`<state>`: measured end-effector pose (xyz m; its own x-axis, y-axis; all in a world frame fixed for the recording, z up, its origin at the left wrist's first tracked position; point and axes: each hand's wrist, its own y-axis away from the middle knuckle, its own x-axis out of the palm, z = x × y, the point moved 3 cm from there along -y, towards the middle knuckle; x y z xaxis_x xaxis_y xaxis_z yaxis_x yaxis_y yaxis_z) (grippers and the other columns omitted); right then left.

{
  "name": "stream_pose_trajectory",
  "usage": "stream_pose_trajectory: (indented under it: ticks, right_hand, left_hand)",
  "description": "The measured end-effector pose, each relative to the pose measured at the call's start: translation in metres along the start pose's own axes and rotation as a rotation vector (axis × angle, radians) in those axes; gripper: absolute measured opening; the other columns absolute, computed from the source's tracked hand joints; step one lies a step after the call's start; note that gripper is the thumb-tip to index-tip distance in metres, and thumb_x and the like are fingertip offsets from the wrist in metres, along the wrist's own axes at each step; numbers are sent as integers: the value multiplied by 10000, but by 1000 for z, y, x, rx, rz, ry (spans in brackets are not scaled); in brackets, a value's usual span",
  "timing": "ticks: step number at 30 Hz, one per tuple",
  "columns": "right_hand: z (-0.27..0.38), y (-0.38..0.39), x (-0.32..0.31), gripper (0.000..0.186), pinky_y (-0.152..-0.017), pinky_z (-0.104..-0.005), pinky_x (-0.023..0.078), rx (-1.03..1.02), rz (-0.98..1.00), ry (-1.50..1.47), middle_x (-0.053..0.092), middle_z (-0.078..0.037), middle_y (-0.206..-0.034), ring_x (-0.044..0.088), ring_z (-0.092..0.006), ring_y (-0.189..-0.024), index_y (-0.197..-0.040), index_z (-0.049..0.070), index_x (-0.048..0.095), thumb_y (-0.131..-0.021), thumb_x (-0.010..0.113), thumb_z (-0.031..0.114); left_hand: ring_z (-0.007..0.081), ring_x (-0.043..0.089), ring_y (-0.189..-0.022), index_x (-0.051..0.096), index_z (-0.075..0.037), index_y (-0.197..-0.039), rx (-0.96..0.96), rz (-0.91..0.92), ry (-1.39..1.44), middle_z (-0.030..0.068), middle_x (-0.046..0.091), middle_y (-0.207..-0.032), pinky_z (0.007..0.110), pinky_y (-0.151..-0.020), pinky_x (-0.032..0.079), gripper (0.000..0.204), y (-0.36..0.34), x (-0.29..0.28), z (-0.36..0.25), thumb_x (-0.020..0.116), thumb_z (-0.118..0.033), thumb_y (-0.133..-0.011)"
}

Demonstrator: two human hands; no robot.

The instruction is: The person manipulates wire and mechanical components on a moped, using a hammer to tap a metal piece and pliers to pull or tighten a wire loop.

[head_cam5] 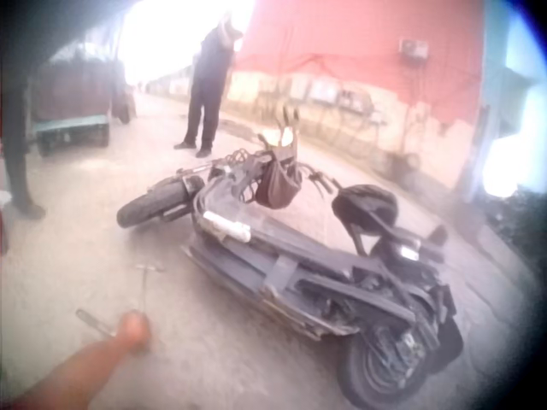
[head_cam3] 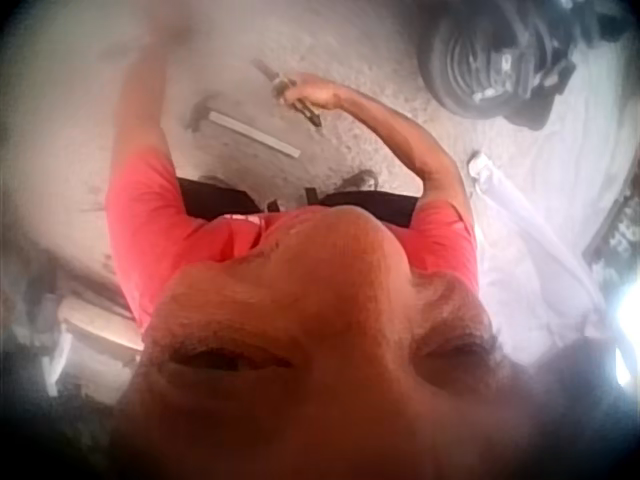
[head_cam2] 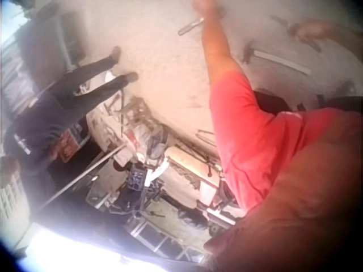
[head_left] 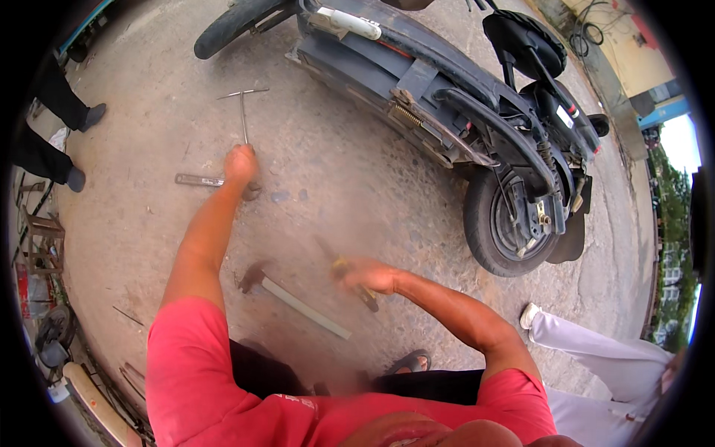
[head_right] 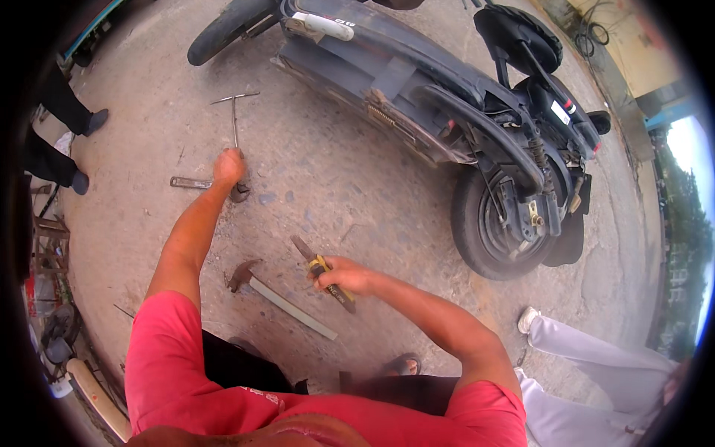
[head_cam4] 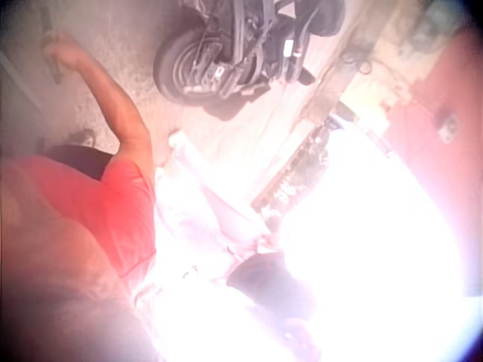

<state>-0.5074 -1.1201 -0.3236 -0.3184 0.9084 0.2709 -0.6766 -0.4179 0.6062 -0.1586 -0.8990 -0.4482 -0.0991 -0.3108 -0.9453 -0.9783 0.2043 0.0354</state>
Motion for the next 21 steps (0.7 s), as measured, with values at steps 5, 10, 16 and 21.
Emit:
stream_pose_trajectory:
  ticks: [5,10,16,21]
  right_hand:
    - [6,-4,-8,273,-741,-321,464,66,-137,-208,583,-40,-924,545,-144,-827,-1026,58,570,-833,686,213]
    - [3,-24,-32,274,-773,-381,506,58,-26,-482,608,-87,-1010,589,-202,-890,-1056,60,545,-846,630,213]
    - [22,-44,-32,641,-962,-465,504,1,-86,-678,533,-223,-1354,590,-341,-1164,-1435,-1,395,-866,543,257]
    - [12,-51,-29,625,-961,-491,495,-48,-105,-751,553,-217,-1285,602,-358,-1104,-1431,27,383,-867,560,230]
  left_hand:
    - [375,690,-947,654,53,-888,-231,6,257,254,691,-1045,467,-808,544,265,-10,7,6,692,-177,-762]
    - [148,515,-595,627,-62,-848,-462,697,909,45,594,-794,419,-622,515,119,25,-31,-21,721,-118,-803]
    - [134,559,-774,621,-40,-1002,-212,1162,1245,49,599,-943,364,-789,521,245,174,-50,-96,740,-208,-868]
    - [172,605,-826,614,29,-1149,164,1365,1056,105,640,-1028,338,-759,529,427,247,-30,-104,732,-282,-881]
